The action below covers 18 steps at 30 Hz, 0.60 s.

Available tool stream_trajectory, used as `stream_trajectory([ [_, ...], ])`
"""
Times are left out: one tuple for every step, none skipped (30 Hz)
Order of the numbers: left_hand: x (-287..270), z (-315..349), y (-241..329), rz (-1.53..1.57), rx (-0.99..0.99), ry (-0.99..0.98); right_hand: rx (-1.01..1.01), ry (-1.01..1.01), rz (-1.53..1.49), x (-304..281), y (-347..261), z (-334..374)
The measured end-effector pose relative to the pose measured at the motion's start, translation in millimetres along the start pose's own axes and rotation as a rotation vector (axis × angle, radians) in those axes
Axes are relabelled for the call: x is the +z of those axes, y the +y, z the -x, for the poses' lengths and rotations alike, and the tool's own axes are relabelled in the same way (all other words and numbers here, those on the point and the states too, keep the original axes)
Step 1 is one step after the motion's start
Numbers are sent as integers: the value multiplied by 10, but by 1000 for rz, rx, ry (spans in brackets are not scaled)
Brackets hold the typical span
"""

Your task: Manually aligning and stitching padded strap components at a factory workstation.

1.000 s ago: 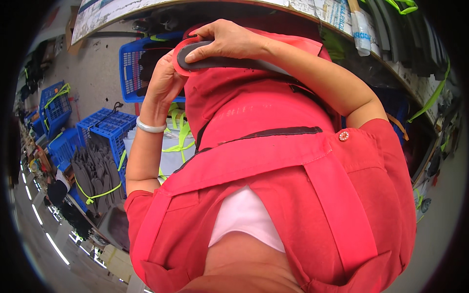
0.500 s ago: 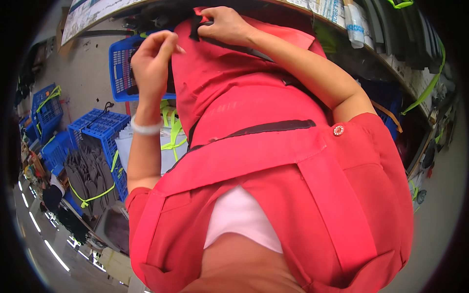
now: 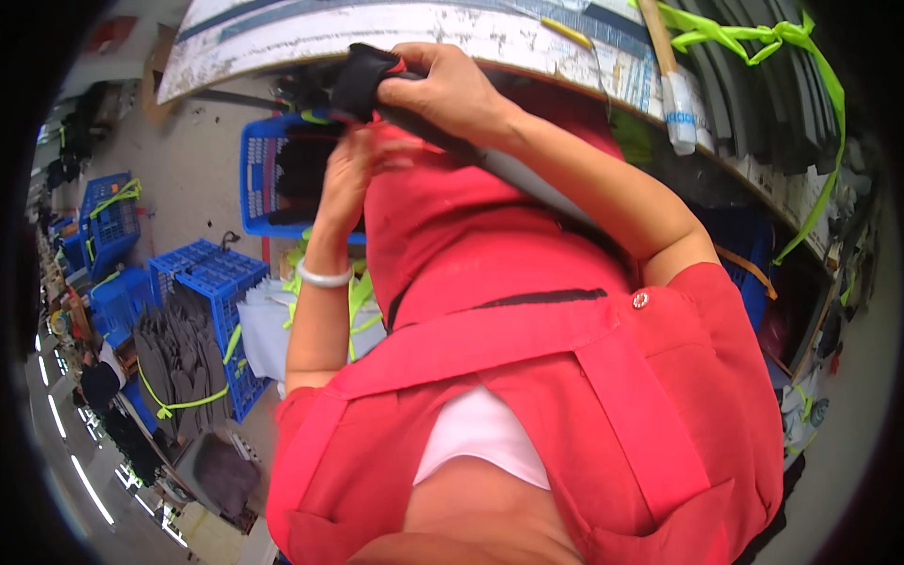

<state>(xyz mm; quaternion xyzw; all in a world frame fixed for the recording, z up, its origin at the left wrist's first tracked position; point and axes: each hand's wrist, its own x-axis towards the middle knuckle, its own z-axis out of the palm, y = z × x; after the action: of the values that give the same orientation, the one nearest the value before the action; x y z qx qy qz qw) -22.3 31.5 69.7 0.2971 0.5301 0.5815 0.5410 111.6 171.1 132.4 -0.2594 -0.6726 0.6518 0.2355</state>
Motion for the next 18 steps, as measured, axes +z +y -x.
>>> stream_trajectory([
  [20,-22,262,81,158,9,-13,-28,-119,30,-65,-13],
  [135,-41,489,88,443,-55,-125,-28,-226,100,-116,-23],
  [180,-48,606,151,516,-100,-152,-48,-246,193,-228,-29],
  [241,-40,696,219,583,-141,-170,-71,-266,261,-326,-21],
  [387,-109,772,441,542,-173,-151,-75,-135,306,-320,-35],
  [436,-180,754,618,511,-112,-198,4,13,353,-318,-36],
  [380,-274,699,788,434,-108,-424,186,246,369,-234,-96],
  [303,-374,612,960,348,-104,-645,369,480,346,-113,-189],
  [258,-451,485,1086,250,-97,-597,395,573,303,23,-245],
  [230,-562,236,1063,199,-66,-590,383,580,281,201,-332],
  [327,-648,28,1079,160,-78,-539,397,656,267,406,-424],
  [403,-692,-147,1097,121,-84,-483,404,729,280,581,-481],
  [370,-732,-201,1061,122,-119,-400,394,697,288,688,-524],
  [371,-730,-280,965,116,-39,-369,390,671,291,798,-531],
  [331,-728,-308,1108,64,-105,-325,352,627,244,852,-520],
  [299,-714,-275,1247,11,-178,-282,320,584,188,871,-498],
  [243,-665,-235,1312,10,-233,-332,343,620,206,908,-439],
  [62,-732,-362,1254,64,-170,-395,349,650,294,928,-399],
])
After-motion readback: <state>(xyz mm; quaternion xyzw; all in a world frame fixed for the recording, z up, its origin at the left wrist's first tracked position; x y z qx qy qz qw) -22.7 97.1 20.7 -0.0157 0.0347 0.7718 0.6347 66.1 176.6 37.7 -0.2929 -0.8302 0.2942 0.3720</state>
